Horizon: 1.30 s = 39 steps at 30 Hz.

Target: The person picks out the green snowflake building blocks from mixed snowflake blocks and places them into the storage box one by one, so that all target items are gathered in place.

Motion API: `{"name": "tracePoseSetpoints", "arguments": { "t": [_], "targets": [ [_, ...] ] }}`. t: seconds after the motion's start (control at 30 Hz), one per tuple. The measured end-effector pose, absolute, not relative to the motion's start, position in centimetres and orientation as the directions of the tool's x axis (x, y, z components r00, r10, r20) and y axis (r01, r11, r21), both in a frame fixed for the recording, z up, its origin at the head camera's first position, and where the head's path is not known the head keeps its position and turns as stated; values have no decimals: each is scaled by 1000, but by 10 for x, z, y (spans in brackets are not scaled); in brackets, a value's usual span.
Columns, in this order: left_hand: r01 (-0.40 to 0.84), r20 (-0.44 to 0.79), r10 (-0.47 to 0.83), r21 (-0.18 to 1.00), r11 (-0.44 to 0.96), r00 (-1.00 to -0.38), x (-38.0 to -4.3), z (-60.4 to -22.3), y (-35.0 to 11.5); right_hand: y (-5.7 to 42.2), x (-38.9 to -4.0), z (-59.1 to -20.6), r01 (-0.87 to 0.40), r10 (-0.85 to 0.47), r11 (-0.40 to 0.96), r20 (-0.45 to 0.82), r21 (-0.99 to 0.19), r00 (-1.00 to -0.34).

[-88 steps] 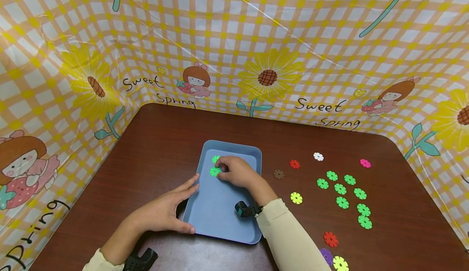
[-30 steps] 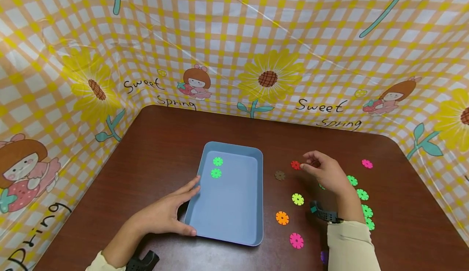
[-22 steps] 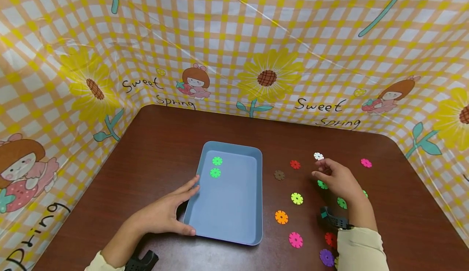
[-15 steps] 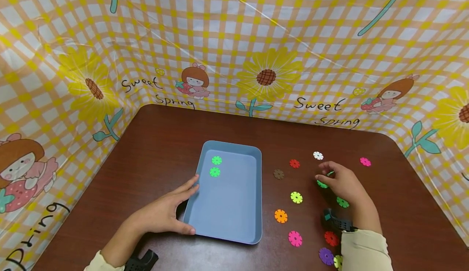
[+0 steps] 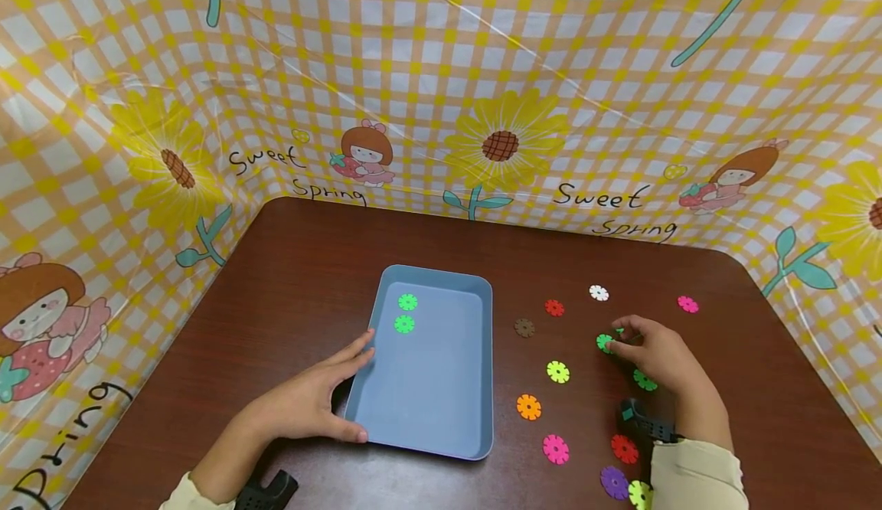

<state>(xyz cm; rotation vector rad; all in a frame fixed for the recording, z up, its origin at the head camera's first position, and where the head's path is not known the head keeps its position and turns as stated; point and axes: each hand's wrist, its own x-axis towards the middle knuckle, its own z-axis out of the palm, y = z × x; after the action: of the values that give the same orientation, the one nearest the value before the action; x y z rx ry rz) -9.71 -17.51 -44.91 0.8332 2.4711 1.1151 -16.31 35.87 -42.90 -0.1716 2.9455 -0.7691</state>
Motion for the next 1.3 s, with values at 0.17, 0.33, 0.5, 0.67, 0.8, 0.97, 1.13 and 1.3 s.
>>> {"name": "tracePoseSetpoints", "arguments": {
  "t": [0.17, 0.33, 0.5, 0.67, 0.8, 0.97, 1.13, 1.3],
  "targets": [
    [386, -36, 619, 752, 534, -784, -97, -449, -176, 358, -163, -431, -111, -152, 881, -52, -459, -987],
    [372, -49, 612, 755, 540, -789, -96, -448, -177, 355, -163, -431, -124, -160, 896, -50, -426, -986],
    [374, -43, 612, 756, 536, -789, -96, -448, -177, 353, -164, -431, -114, -153, 898, -58, -424, -987],
    [371, -50, 611, 755, 541, -790, -96, -448, -176, 353, -163, -432, -111, -155, 890, -64, -442, -986],
    [366, -54, 608, 755, 544, -792, -96, -448, -176, 352, -163, -431, -117, -163, 884, -63, -453, -985],
    [360, -58, 606, 758, 544, -793, -97, -449, -176, 348, -164, -429, -141, -183, 878, -48, -458, -982],
    [374, -45, 611, 756, 538, -790, -96, -450, -176, 347, -165, -430, -171, -205, 874, -26, -455, -978],
    [368, -53, 609, 755, 544, -792, -97, -450, -175, 347, -166, -431, -189, -222, 867, -18, -461, -975]
  ]
}}
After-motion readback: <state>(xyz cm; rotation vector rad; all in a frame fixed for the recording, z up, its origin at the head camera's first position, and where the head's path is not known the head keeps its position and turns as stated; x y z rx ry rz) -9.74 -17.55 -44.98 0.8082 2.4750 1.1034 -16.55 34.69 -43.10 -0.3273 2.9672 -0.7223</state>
